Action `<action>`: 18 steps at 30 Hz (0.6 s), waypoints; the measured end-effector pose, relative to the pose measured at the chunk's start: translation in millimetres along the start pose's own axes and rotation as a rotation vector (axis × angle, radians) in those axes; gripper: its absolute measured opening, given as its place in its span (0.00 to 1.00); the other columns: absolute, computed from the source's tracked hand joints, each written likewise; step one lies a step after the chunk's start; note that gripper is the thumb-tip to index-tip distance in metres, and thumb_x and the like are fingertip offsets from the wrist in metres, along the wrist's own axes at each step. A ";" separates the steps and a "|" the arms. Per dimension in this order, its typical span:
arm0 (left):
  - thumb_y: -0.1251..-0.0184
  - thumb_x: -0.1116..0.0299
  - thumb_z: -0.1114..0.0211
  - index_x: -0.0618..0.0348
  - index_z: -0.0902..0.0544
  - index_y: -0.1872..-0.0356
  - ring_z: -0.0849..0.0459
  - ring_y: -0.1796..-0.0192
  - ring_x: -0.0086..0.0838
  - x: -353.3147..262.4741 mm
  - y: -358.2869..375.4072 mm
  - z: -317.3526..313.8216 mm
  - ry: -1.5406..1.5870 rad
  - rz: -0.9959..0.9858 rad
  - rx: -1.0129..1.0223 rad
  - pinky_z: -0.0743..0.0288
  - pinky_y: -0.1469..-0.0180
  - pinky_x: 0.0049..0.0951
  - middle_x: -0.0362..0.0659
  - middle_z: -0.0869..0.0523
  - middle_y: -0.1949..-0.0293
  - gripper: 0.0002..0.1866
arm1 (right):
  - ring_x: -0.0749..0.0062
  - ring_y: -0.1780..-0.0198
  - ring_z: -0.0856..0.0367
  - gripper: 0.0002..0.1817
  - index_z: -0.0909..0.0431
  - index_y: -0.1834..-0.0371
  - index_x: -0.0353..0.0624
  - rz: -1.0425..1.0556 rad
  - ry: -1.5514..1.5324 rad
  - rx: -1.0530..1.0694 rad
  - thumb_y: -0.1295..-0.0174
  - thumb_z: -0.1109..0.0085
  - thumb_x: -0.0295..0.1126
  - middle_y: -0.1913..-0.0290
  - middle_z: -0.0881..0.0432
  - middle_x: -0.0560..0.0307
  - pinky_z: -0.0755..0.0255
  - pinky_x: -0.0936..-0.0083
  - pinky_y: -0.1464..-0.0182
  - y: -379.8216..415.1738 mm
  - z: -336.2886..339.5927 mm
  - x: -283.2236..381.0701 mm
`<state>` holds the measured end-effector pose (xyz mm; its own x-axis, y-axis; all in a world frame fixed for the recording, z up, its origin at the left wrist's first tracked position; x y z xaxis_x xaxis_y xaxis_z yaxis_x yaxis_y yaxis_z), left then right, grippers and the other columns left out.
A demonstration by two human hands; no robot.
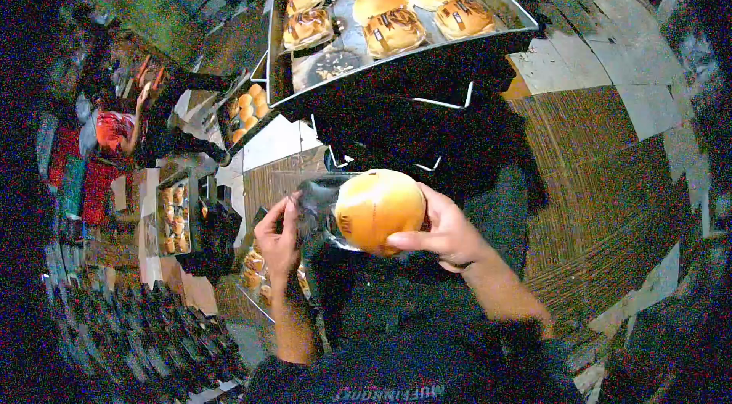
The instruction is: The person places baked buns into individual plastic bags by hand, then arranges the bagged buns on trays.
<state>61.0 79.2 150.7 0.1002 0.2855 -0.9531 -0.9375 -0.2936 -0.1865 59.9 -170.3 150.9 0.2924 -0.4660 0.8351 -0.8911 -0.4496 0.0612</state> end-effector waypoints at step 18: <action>0.29 0.71 0.39 0.67 0.16 0.51 0.28 0.70 0.11 24.2 -7.7 30.0 0.185 0.150 0.020 0.34 0.68 0.12 0.32 0.20 0.71 0.12 | 0.64 0.37 0.26 0.33 0.37 0.32 0.33 -0.116 -0.180 0.039 0.42 0.37 0.29 0.39 0.25 0.49 0.37 0.67 0.32 -21.0 0.4 -1.9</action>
<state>60.7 115.7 136.3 0.0164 0.0678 -0.9976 -0.9529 -0.3012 -0.0361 78.2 -160.3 147.8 0.4525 -0.5365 0.7123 -0.8350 -0.5353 0.1272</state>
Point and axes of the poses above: each hand's wrist, its own y-axis away from the middle knuckle, its own z-axis out of the back of the hand, x = y × z, the point moved 6 cm from there along -y, towards the middle knuckle
